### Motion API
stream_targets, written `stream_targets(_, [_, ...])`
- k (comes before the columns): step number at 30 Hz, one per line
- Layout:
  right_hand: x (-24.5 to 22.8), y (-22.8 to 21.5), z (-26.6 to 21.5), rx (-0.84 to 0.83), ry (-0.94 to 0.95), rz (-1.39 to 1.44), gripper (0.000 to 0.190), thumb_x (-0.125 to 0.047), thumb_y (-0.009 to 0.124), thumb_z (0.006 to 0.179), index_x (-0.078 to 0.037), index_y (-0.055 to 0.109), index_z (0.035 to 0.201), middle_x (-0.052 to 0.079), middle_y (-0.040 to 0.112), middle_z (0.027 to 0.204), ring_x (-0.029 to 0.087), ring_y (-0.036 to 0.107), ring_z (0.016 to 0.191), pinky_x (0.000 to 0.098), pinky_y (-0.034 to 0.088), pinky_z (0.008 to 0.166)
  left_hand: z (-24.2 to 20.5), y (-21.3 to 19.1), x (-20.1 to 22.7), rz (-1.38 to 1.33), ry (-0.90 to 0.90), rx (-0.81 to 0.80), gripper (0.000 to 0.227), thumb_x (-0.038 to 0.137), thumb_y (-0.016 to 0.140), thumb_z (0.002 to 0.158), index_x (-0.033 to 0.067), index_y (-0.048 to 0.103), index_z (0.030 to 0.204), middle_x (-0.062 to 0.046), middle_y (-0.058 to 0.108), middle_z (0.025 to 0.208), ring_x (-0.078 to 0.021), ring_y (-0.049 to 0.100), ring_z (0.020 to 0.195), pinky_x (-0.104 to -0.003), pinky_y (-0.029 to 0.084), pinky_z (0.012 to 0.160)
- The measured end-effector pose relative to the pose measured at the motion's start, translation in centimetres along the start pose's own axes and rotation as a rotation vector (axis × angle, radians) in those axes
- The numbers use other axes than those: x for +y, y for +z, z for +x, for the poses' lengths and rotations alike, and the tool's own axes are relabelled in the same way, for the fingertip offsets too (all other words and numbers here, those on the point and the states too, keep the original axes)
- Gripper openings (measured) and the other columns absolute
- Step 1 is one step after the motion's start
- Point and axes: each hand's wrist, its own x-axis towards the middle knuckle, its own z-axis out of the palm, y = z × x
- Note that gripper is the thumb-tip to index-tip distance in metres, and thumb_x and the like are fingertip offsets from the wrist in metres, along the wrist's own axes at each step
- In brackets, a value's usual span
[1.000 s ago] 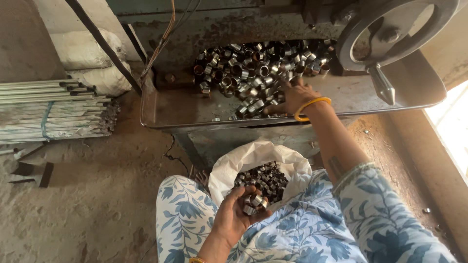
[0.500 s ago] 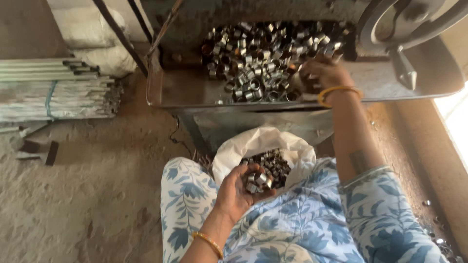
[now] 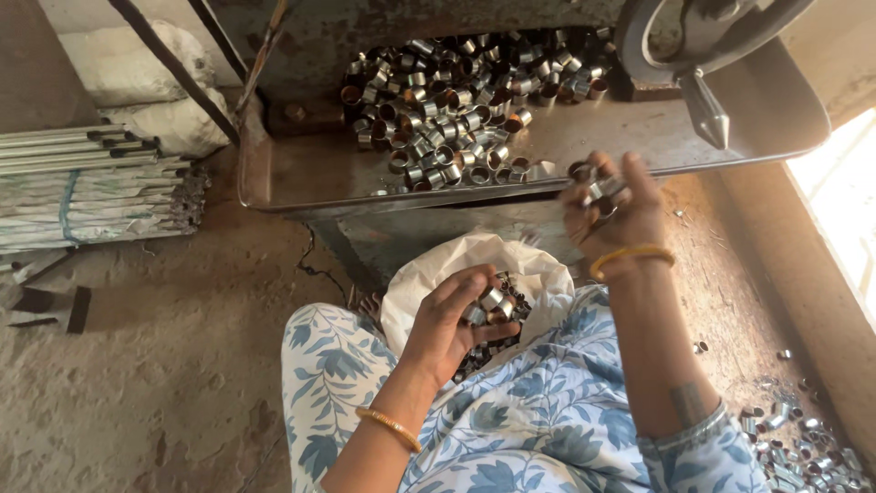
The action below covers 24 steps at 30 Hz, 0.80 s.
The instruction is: The person sits on the floor and repeatedly picks small cylindrical metal parts from a white sack, places them into a metal tray, and occasionally moves them around within the tray. The task involves continuous handling of the parts without using any tools.
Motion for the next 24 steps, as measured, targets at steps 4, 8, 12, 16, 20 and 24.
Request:
stream_targets(4, [1.6,-3.3,-0.7,-0.176,0.148,0.032,0.02,-0.022,0.065,0.108,-0.002,0.066,0.108,0.009,0.067,0.098,0.015,0.064,0.079,0.0194,0.054,0.053,1.9,1.2,-0.3,-0.001,-0.005,-0.052,0.037,0.029,0.074,0.093,0.0039,0.067,0.119,-0.006,0.069,0.105,-0.0233,0.07,0.09,-0.049,0.067,0.077])
stream_targets(8, [2.2,-4.7,-2.5,-0.121,0.174,-0.001,0.03,-0.021,0.068,0.1,0.005,0.066,0.114,0.007,0.064,0.094,0.016,0.062,0.079,0.0223,0.056,0.059,2.3,1.2,-0.3,-0.146,-0.088,-0.016,0.039,0.035,0.067,0.095,0.0015,0.066,0.114,-0.01,0.071,0.102,-0.0269,0.073,0.089,-0.049,0.067,0.072])
stream_targets(12, [2.5,-6.1,-4.5,0.048,0.114,-0.095,0.037,-0.024,0.069,0.093,0.005,0.068,0.117,0.008,0.064,0.093,0.019,0.062,0.08,0.0242,0.056,0.061,1.6,-0.2,-1.1,-0.146,-0.048,-0.059,0.034,0.024,0.064,0.095,-0.002,0.065,0.117,-0.013,0.071,0.105,-0.0267,0.072,0.091,-0.048,0.068,0.075])
stream_targets(16, [2.9,-7.4,-5.6,-0.017,0.116,-0.039,0.031,-0.022,0.069,0.095,0.003,0.069,0.114,0.012,0.063,0.1,0.021,0.063,0.083,0.0249,0.056,0.061,1.4,-1.3,-1.7,-0.013,-0.032,-0.088,0.036,0.007,0.062,0.088,-0.0019,0.063,0.123,-0.015,0.07,0.115,-0.0265,0.071,0.098,-0.045,0.068,0.082])
stream_targets(20, [3.5,-7.4,-6.2,-0.029,0.125,-0.06,0.03,-0.025,0.068,0.093,0.0,0.069,0.109,0.015,0.067,0.114,0.024,0.066,0.09,0.0279,0.06,0.067,1.7,-2.4,-3.0,0.486,-0.072,-0.073,0.044,0.013,0.062,0.088,0.0121,0.057,0.132,-0.013,0.064,0.125,-0.0269,0.069,0.11,-0.041,0.063,0.093])
stream_targets(24, [5.1,-6.4,-7.1,0.12,0.097,-0.164,0.047,-0.044,0.066,0.095,0.001,0.067,0.11,0.022,0.067,0.123,0.036,0.067,0.111,0.0412,0.062,0.088,1.2,-2.5,-4.2,1.34,0.584,0.067,0.044,0.019,0.076,0.091,-0.0003,0.061,0.128,-0.026,0.057,0.136,-0.0398,0.055,0.127,-0.048,0.048,0.104])
